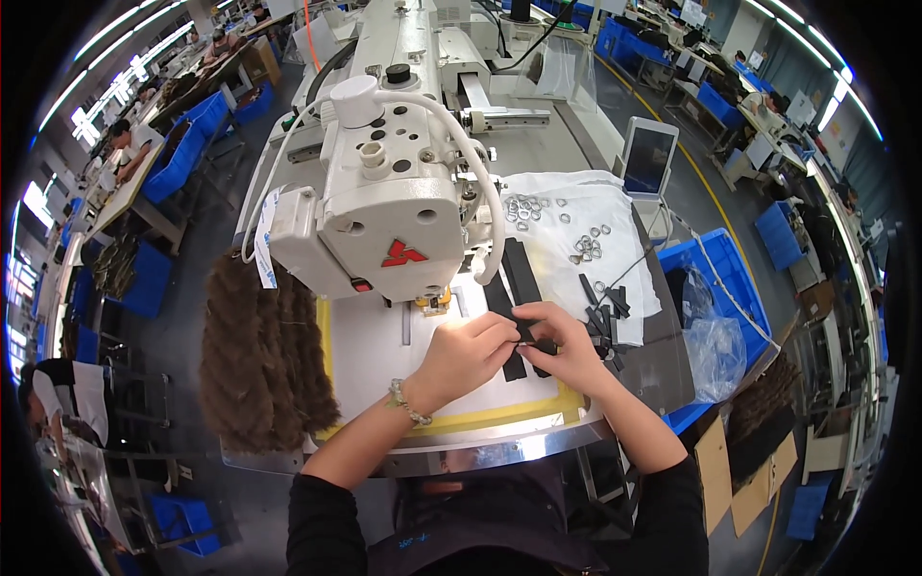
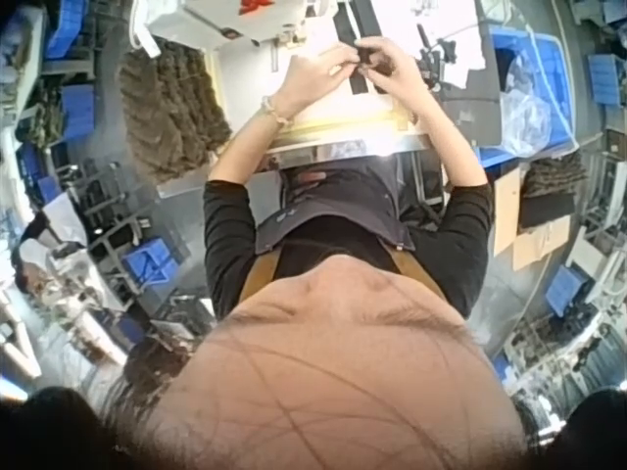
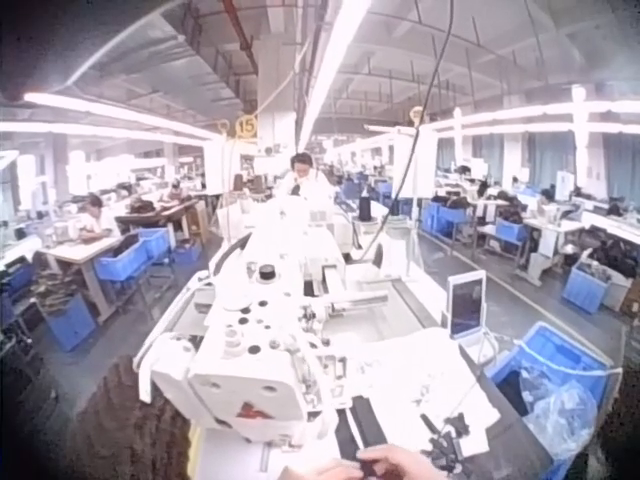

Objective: Attaching metal hardware and leather straps to pieces of faux fur using an industrial sewing machine.

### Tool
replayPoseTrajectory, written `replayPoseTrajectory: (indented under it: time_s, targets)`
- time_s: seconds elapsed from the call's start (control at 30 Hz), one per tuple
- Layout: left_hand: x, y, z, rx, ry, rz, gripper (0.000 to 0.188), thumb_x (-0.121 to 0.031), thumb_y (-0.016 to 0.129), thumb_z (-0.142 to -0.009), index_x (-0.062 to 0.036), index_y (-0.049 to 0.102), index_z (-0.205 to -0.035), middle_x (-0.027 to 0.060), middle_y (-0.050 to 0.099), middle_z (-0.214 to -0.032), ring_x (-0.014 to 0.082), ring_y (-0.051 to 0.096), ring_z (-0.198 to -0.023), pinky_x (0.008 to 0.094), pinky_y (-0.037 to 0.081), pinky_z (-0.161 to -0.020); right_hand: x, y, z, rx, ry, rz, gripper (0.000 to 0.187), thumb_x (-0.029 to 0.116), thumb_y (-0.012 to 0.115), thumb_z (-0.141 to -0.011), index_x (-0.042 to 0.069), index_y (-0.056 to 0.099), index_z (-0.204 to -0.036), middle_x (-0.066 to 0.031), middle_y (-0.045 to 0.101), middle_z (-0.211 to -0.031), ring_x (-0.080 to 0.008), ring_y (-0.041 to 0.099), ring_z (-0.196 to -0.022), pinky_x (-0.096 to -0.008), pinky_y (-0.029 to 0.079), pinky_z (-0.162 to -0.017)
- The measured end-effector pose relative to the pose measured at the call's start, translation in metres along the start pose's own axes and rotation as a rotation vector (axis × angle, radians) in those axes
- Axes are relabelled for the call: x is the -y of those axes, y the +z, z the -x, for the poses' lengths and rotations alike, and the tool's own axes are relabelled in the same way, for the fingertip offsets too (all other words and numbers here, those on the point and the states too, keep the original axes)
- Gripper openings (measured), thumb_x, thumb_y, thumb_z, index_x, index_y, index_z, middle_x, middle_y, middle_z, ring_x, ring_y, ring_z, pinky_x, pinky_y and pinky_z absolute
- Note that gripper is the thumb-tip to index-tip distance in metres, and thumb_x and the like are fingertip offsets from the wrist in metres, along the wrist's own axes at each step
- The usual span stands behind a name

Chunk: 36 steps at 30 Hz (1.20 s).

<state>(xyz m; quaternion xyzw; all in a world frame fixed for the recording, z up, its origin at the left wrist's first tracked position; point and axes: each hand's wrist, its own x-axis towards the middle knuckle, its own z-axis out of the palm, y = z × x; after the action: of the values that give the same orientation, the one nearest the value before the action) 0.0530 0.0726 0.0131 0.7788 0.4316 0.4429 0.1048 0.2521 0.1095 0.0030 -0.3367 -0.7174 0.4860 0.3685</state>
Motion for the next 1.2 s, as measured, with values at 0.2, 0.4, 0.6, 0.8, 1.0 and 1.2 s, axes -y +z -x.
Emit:
replayPoseTrajectory:
  time_s: [0.2,0.4,0.6,0.8,1.0,1.2]
  targets:
    - [0.002,-0.007,0.009,-0.056,0.259,-0.081,0.008,-0.008,0.072,-0.074,-0.0088,0.066,-0.079,0.0017,0.071,-0.093,0.0175,0.066,-0.068,0.0306,0.052,-0.057,-0.009,0.000,-0.036,0.297,-0.161,0.209,0.044,-0.005,0.070,-0.074,0.006,0.063,-0.116,-0.0110,0.058,-0.128,-0.0276,0.057,-0.117,-0.0338,0.047,-0.096]
    - [0.011,-0.022,0.030,0.123,0.324,-0.173,0.008,-0.006,0.071,-0.073,-0.0091,0.068,-0.080,0.0022,0.073,-0.092,0.0163,0.068,-0.071,0.0292,0.052,-0.058,-0.019,0.011,-0.058,0.343,-0.224,0.354,0.051,-0.008,0.063,-0.072,0.011,0.062,-0.119,-0.0100,0.057,-0.131,-0.0291,0.057,-0.118,-0.0346,0.048,-0.095]
    - [0.005,-0.036,0.042,0.163,0.390,-0.146,0.019,-0.007,0.066,-0.075,-0.0079,0.071,-0.093,0.0037,0.072,-0.094,0.0161,0.068,-0.076,0.0275,0.050,-0.062,-0.026,0.013,-0.073,0.308,-0.280,0.539,0.044,-0.004,0.065,-0.073,0.008,0.062,-0.115,-0.0119,0.058,-0.124,-0.0331,0.057,-0.112,-0.0380,0.051,-0.092]
    - [0.004,-0.042,0.054,0.208,0.547,-0.227,0.028,-0.008,0.065,-0.075,-0.0044,0.066,-0.102,-0.0002,0.062,-0.087,0.0104,0.060,-0.076,0.0240,0.044,-0.060,-0.028,0.014,-0.078,0.262,-0.363,0.639,0.044,0.000,0.066,-0.074,0.007,0.061,-0.117,-0.0110,0.060,-0.119,-0.0324,0.058,-0.109,-0.0394,0.049,-0.094]
    - [-0.003,-0.044,0.064,0.387,0.594,-0.333,0.024,-0.008,0.065,-0.074,-0.0047,0.069,-0.097,0.0008,0.065,-0.086,0.0117,0.062,-0.073,0.0232,0.046,-0.061,-0.030,0.012,-0.082,0.264,-0.356,0.736,0.054,0.009,0.069,-0.081,0.017,0.056,-0.133,-0.0138,0.059,-0.131,-0.0389,0.056,-0.116,-0.0434,0.045,-0.101]
    - [0.011,-0.039,0.068,0.281,0.478,-0.417,0.010,-0.010,0.063,-0.072,-0.0083,0.060,-0.081,-0.0017,0.051,-0.071,0.0104,0.055,-0.064,0.0245,0.042,-0.055,-0.009,0.018,-0.061,0.248,-0.403,0.824,0.055,0.007,0.072,-0.077,0.017,0.059,-0.130,-0.0107,0.060,-0.129,-0.0306,0.060,-0.108,-0.0421,0.048,-0.094]
